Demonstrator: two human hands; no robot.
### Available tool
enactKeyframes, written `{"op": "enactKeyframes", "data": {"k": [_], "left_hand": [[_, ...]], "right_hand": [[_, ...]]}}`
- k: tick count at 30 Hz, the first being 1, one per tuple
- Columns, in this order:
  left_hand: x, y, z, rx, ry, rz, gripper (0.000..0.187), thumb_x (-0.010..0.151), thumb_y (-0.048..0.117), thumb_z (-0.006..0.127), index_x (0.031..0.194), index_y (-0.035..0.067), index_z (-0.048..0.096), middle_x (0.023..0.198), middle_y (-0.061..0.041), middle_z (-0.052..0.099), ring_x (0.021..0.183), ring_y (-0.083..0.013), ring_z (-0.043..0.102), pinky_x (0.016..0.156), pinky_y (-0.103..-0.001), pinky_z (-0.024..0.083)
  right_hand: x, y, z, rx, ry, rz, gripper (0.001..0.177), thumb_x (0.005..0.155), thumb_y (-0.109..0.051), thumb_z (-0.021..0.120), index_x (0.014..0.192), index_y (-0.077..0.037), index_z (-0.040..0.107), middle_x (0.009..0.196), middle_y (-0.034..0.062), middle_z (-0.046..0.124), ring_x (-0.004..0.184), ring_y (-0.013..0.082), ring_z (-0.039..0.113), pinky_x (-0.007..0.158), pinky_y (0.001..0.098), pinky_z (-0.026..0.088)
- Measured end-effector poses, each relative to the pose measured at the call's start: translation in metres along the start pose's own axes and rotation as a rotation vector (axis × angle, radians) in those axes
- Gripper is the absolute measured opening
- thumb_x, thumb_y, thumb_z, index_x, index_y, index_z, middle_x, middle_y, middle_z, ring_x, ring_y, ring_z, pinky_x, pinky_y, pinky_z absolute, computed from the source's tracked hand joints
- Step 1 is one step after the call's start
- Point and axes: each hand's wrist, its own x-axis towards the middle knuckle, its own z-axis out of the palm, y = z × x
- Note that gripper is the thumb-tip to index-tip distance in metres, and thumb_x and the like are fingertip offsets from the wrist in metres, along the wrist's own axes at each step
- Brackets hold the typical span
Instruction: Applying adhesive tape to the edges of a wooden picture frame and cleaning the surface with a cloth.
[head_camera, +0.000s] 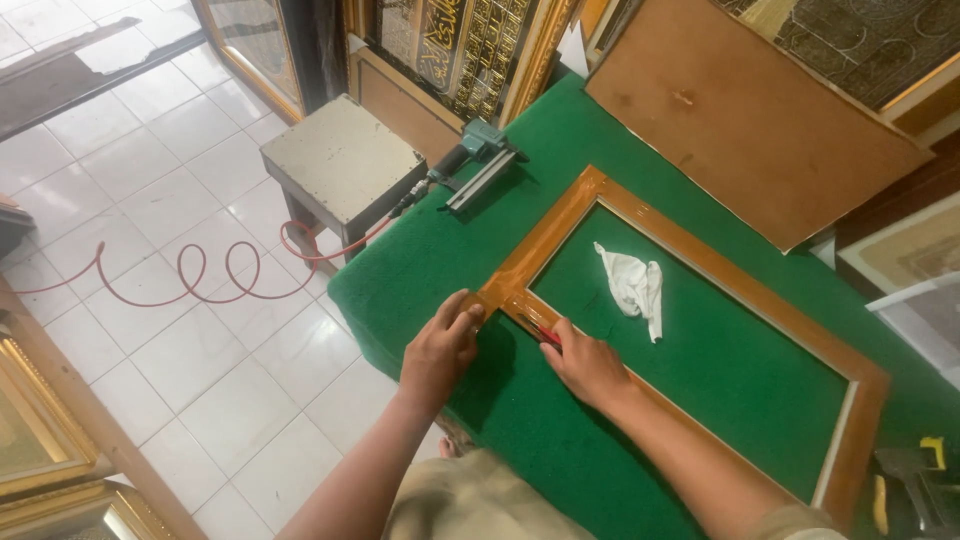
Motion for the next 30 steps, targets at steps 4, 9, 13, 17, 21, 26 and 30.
{"op": "enactKeyframes", "data": {"k": [4, 9, 13, 17, 21, 26, 30], "left_hand": [[0.008, -0.004, -0.027, -0.457, -0.073, -0.390, 0.044, 0.088, 0.003, 0.080, 0.126, 0.026, 0.080, 0.118, -0.006, 0.080, 0.096, -0.0306, 0.084, 0.080, -0.040, 0.070], [0.015, -0.051, -0.042, -0.867, 0.380, -1.135, 0.054, 0.093, 0.013, 0.070, 0.146, 0.019, 0.062, 0.104, -0.012, 0.071, 0.086, -0.0204, 0.074, 0.075, -0.037, 0.063], [0.029, -0.034, -0.058, -0.962, 0.336, -1.208, 0.066, 0.095, 0.015, 0.077, 0.156, 0.022, 0.051, 0.116, -0.013, 0.074, 0.092, -0.0246, 0.079, 0.078, -0.047, 0.064], [0.054, 0.034, -0.077, -1.105, 0.212, -1.143, 0.097, 0.085, 0.009, 0.092, 0.165, 0.007, 0.035, 0.132, -0.020, 0.062, 0.108, -0.0271, 0.070, 0.087, -0.043, 0.065], [0.055, 0.070, -0.066, -0.996, -0.089, -1.025, 0.081, 0.097, 0.047, 0.085, 0.162, 0.014, 0.049, 0.109, -0.010, 0.069, 0.101, -0.0194, 0.070, 0.081, -0.037, 0.062], [0.037, 0.097, -0.020, -0.942, -0.364, -0.646, 0.053, 0.110, 0.025, 0.069, 0.159, 0.019, 0.049, 0.118, -0.018, 0.076, 0.111, -0.0339, 0.078, 0.094, -0.046, 0.062], [0.006, 0.144, 0.012, -0.873, -0.541, -0.102, 0.061, 0.098, 0.012, 0.064, 0.157, 0.014, 0.051, 0.111, -0.015, 0.082, 0.090, -0.0339, 0.074, 0.085, -0.048, 0.057]], "right_hand": [[-0.007, 0.008, 0.008, 0.108, 0.044, 0.026, 0.046, 0.115, -0.055, 0.038, 0.137, -0.018, 0.051, 0.115, 0.0294, 0.083, 0.106, 0.0532, 0.082, 0.093, 0.0659, 0.064], [-0.002, 0.007, -0.001, 0.355, 0.096, 0.193, 0.047, 0.106, -0.058, 0.060, 0.137, -0.023, 0.063, 0.120, 0.0262, 0.084, 0.114, 0.0499, 0.081, 0.098, 0.0588, 0.063], [0.037, 0.055, -0.041, 0.388, 0.306, 0.466, 0.067, 0.097, -0.054, 0.080, 0.155, -0.028, 0.058, 0.128, 0.0228, 0.083, 0.114, 0.0433, 0.082, 0.099, 0.0509, 0.066], [0.061, 0.109, -0.031, 0.556, 0.413, 0.624, 0.081, 0.094, -0.043, 0.083, 0.166, -0.019, 0.054, 0.128, 0.0147, 0.082, 0.081, 0.0283, 0.086, 0.079, 0.0379, 0.069], [0.050, 0.088, -0.007, 1.091, 0.666, 0.597, 0.042, 0.098, -0.043, 0.084, 0.115, -0.006, 0.080, 0.083, 0.0088, 0.076, 0.070, 0.0215, 0.077, 0.056, 0.0330, 0.063], [-0.069, -0.052, -0.052, 1.746, 0.640, 0.631, 0.048, 0.103, -0.047, 0.080, 0.128, -0.008, 0.068, 0.097, 0.0019, 0.066, 0.087, 0.0191, 0.071, 0.067, 0.0352, 0.065], [-0.115, -0.042, 0.017, 2.332, 0.764, 0.483, 0.019, 0.104, -0.035, 0.077, 0.120, -0.029, 0.068, 0.106, 0.0119, 0.082, 0.087, 0.0295, 0.080, 0.073, 0.0539, 0.066]]}}
